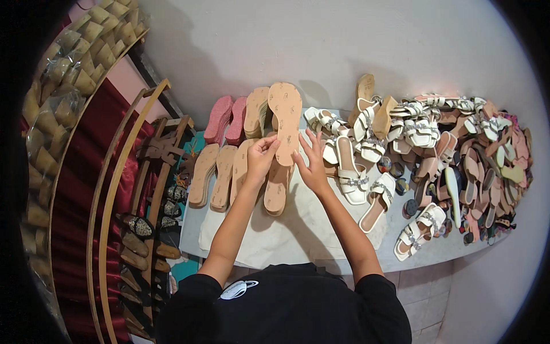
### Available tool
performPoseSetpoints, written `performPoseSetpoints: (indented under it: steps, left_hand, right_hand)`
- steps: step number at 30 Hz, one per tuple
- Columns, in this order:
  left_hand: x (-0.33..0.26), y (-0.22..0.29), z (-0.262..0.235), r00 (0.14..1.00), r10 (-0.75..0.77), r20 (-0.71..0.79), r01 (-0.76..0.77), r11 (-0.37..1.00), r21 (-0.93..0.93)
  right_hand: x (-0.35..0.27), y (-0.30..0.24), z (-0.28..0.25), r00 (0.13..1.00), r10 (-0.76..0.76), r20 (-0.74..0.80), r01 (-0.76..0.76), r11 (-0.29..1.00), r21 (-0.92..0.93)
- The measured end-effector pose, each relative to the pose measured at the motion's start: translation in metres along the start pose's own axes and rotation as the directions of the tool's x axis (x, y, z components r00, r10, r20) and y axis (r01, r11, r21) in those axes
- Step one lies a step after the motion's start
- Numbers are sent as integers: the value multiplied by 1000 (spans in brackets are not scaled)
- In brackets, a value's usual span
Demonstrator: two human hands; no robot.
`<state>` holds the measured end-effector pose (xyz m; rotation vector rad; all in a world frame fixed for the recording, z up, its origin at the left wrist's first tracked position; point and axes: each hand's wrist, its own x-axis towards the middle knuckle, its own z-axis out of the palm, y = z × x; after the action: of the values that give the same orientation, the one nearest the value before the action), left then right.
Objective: Organizing and pairing shoe soles and sandals on a workstation table.
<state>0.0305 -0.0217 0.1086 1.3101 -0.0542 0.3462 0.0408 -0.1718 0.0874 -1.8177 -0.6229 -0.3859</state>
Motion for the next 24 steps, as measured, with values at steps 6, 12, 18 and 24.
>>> performPoseSetpoints:
  steps: [6,12,18,24]
  left_hand:
    - [81,-2,-10,987,40,155,-68,981,184]
    - [141,-54,-42,973,97,211,-164,931,327]
    - [149,-78,-48,981,138,135,-187,849,495]
    - [152,-89,-53,990,107,92,-139,851,507]
  right_hand:
    - [63,43,18,994,84,-74,-82,996,26]
    - [106,74,39,993,118,-26,-120,989,-85]
    - [110,105,53,975,209,77,-190,962,-196]
    - [114,114,60,961,253,107,-231,955,-184]
